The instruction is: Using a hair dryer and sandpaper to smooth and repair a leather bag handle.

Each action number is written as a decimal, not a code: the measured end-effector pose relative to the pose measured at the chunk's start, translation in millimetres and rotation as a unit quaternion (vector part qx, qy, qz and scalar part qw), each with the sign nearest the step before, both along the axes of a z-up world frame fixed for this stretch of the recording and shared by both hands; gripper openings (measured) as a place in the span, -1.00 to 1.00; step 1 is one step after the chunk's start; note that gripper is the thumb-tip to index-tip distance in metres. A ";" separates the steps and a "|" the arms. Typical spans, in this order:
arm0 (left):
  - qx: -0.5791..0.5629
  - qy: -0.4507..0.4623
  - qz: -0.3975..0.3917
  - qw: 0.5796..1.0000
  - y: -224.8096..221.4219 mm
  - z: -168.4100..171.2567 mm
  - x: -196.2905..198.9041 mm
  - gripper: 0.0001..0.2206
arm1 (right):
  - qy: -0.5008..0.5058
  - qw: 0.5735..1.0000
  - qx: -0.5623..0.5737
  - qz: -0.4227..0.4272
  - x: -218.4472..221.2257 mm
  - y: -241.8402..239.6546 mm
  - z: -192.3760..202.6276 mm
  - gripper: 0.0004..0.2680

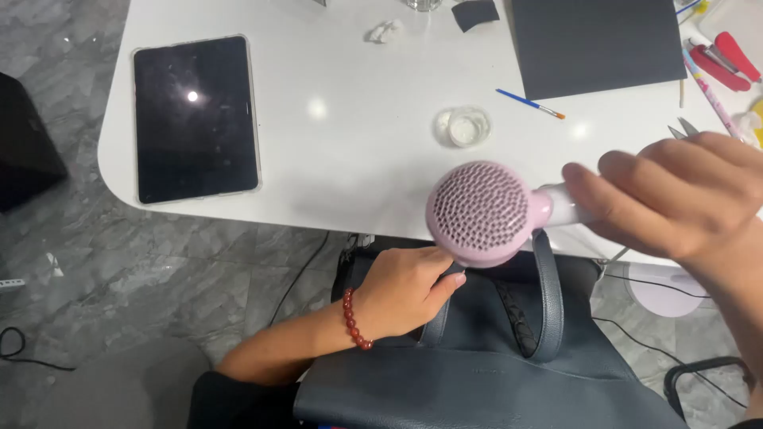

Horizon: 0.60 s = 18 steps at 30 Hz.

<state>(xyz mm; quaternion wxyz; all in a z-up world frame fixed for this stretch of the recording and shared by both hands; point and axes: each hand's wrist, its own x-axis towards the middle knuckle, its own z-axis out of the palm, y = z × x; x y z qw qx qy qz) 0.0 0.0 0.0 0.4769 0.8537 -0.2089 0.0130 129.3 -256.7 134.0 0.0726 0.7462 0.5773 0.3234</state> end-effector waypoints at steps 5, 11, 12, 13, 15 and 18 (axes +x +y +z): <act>0.031 0.034 0.008 0.999 -5.1 1.2 16.1 -0.74 | 0.051 0.998 0.034 -0.004 13.6 -13.4 -9.2 -0.66; 0.025 0.060 0.025 0.998 -5.7 -4.4 36.5 -0.74 | 0.061 0.993 0.089 -0.037 46.3 -60.4 -48.2 -0.66; 0.031 0.070 0.030 0.997 -5.8 -5.0 38.5 -0.72 | 0.062 0.992 0.095 -0.054 51.3 -69.8 -56.4 -0.67; 0.030 0.068 0.028 0.997 -6.0 -4.4 39.9 -0.72 | 0.061 0.992 0.094 -0.055 40.8 -50.4 -36.9 -0.67; 0.038 0.107 0.030 0.993 -6.5 -3.5 43.0 -0.74 | 0.025 0.997 0.023 -0.066 20.3 -11.5 1.0 -0.60; 0.026 0.091 0.038 0.995 -5.8 -7.9 44.1 -0.72 | -0.021 0.998 0.019 -0.049 13.3 1.7 3.4 -0.64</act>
